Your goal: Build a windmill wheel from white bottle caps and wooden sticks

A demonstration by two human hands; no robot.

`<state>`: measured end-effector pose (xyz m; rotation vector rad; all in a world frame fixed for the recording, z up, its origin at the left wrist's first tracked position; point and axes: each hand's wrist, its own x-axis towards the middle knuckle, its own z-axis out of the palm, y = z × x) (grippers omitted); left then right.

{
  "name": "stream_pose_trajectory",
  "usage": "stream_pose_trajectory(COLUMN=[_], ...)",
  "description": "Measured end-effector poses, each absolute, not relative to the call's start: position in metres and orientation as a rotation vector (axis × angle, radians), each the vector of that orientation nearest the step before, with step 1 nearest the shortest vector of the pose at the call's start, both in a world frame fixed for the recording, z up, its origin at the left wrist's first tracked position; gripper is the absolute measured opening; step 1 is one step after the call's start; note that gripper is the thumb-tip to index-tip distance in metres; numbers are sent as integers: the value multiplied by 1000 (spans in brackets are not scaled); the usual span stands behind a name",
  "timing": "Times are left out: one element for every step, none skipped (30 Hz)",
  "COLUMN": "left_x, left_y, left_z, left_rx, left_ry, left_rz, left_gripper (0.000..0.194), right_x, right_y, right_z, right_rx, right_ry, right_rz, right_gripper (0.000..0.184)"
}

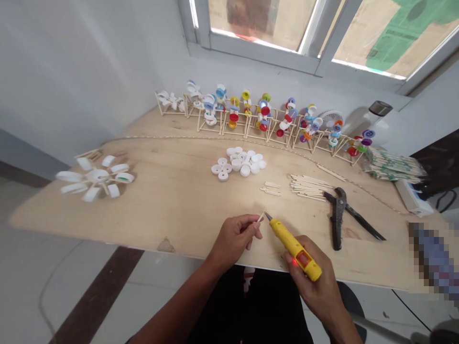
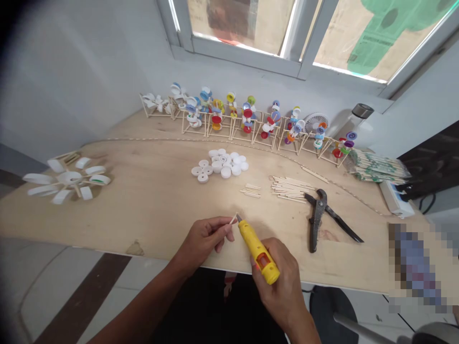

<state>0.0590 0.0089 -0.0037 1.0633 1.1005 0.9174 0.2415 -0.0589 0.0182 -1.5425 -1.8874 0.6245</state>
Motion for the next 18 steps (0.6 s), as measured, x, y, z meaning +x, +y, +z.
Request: stream_pose_trajectory(left_x=[59, 59, 59, 59, 59, 59, 59, 59, 59, 59, 59, 59, 59, 59, 59, 59, 59, 59], left_y=[9, 9, 9, 9, 9, 9, 9, 9, 9, 9, 9, 9, 9, 9, 9, 9, 9, 9], left_z=[-4, -3, -3, -3, -3, -3, -4, -4, -5, -5, -6, -6, -6, -6, -5, -5, -5, -5], left_rx=[1064, 1065, 1066, 1066, 1066, 1064, 1063, 1064, 1066, 1071, 1076, 1082, 1086, 1090, 1093, 1094, 1093, 1092], left_ry=[1101, 1101, 1102, 1104, 1106, 1109, 1111, 1113, 1113, 1111, 1109, 1108, 1109, 1108, 1108, 1109, 1109, 1109], left_rz=[919, 916, 914, 911, 907, 906, 904, 903, 902, 902, 902, 902, 899, 899, 900, 899, 899, 899], left_gripper=[28, 28, 28, 28, 28, 29, 28, 28, 28, 28, 27, 27, 27, 28, 28, 29, 30, 30], right_x=[241, 241, 240, 240, 240, 239, 239, 239, 239, 238, 238, 238, 238, 237, 237, 237, 236, 236], right_y=[-59, -59, -59, -60, -60, -60, -60, -60, -61, -61, -61, -62, -62, -62, -62, -62, -62, -62], right_z=[17, 15, 14, 13, 12, 12, 11, 11, 11, 11, 11, 10, 10, 10, 10, 9, 9, 8], right_rx=[-1545, -1545, -1541, -1541, -1544, -1549, -1560, -1571, -1580, -1586, -1586, -1583, -1576, -1572, -1575, -1579, -1583, -1585], right_ry=[-1900, -1914, -1929, -1943, -1953, -1958, -1958, -1956, -1953, -1951, -1952, -1956, -1961, -1963, -1959, -1953, -1947, -1940], right_rz=[597, 570, 542, 517, 499, 484, 472, 459, 442, 425, 406, 391, 381, 374, 370, 370, 369, 364], right_gripper=[9, 8, 8, 8, 8, 8, 9, 9, 10, 10, 10, 10, 10, 10, 10, 10, 11, 12])
